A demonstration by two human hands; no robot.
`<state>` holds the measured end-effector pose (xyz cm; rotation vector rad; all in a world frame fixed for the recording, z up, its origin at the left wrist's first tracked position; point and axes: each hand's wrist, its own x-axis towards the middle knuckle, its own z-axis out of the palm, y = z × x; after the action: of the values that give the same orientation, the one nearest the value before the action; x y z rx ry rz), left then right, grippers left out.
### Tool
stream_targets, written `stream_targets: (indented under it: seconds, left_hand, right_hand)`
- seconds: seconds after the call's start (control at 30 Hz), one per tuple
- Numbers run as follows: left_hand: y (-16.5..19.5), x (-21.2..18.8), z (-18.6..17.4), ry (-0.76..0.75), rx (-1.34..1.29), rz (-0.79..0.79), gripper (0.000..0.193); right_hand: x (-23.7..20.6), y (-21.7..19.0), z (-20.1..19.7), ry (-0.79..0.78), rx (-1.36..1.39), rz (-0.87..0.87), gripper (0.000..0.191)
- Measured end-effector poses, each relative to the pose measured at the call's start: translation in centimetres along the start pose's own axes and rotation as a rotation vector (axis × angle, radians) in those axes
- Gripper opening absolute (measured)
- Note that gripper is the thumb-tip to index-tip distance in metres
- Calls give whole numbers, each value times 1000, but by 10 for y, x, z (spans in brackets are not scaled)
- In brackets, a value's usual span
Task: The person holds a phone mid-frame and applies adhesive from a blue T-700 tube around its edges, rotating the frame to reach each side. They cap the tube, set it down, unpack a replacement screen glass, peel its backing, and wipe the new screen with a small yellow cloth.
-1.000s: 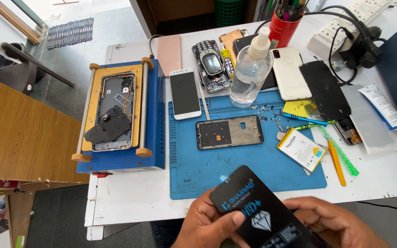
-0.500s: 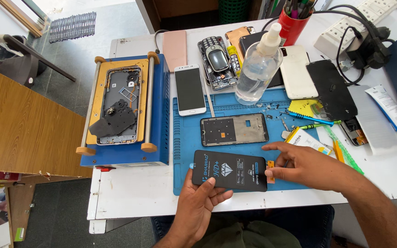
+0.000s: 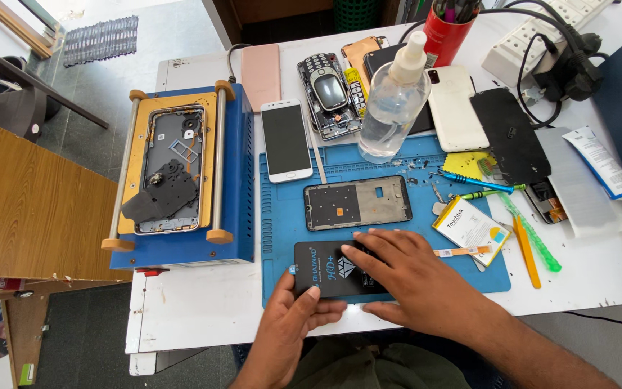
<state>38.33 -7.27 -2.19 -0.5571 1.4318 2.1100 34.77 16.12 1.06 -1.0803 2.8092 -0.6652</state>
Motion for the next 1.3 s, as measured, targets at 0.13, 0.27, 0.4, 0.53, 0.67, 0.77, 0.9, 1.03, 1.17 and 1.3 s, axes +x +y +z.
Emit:
stream_targets:
  seconds: [0.13,0.27,0.4,0.53,0.67,0.77,0.9,1.03,1.17,1.3]
  left_hand:
    - [15,-1,-18,142,270,-59,58]
    - [26,1,-28,104,301,-57,65]
    - [31,0,-29,85,388,17,75]
    - [34,-1,-29,143,562,66,77]
    - [36,-5,-30,227,687,-38,75]
    - [34,-9,-32,220,669,-18,70]
    - [26,-14,-32,130,588,40,62]
    - [20,-17,-30,52,552,13,55]
    - [20,-15,-24,-131,571,125,52]
    - [26,-10,-13,-214,695,109,48]
  right_hand:
    - [5,5,1,-108,20,78,91]
    - [4,13,-2,-159,37,115,92]
    - [-17,21,-11,37,31,42,80]
    - [-76,59,-48,298,-1,521,62]
    - [-121,126,-65,210,-589,945,64]
    - [-133,161,-58,-52,-715,1142,70]
    - [-139,173,-56,-165,-711,1155,62]
    - [-140,171,-61,-135,-700,1187,42]
    - [-150,186,-58,-159,-771,1131,41]
    - [-175,179,-57,91,-374,1163,43]
